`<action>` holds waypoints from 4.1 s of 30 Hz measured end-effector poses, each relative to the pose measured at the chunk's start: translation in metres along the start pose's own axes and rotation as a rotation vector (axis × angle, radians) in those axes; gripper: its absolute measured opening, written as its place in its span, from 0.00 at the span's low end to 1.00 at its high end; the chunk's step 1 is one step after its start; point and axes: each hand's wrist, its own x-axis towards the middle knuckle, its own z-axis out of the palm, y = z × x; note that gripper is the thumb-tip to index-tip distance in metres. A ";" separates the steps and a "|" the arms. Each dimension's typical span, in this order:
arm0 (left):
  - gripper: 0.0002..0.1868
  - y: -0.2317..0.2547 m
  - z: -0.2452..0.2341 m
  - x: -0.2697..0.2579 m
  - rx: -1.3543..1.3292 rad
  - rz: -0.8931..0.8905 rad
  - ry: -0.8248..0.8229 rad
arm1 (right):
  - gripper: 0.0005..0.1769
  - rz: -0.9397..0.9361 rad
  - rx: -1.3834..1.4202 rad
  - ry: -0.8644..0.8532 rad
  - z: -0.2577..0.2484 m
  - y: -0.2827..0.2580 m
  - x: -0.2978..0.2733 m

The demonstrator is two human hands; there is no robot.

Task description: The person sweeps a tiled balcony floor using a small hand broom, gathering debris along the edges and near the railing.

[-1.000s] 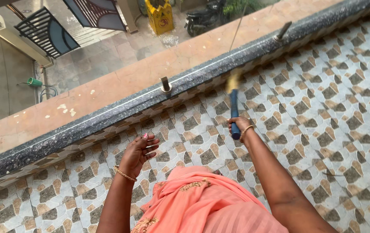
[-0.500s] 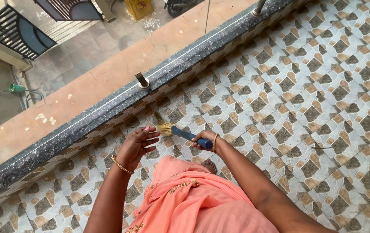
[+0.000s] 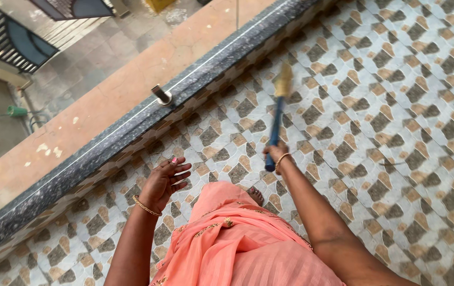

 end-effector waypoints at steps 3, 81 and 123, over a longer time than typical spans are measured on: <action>0.18 0.002 0.019 0.011 0.035 -0.023 -0.032 | 0.12 0.147 0.119 -0.221 0.004 0.008 -0.008; 0.25 0.160 0.150 0.264 0.086 -0.094 -0.397 | 0.13 0.089 0.194 0.150 -0.037 -0.115 0.099; 0.20 0.283 0.212 0.338 0.185 -0.078 -0.329 | 0.08 0.321 0.315 -0.009 -0.030 -0.256 0.237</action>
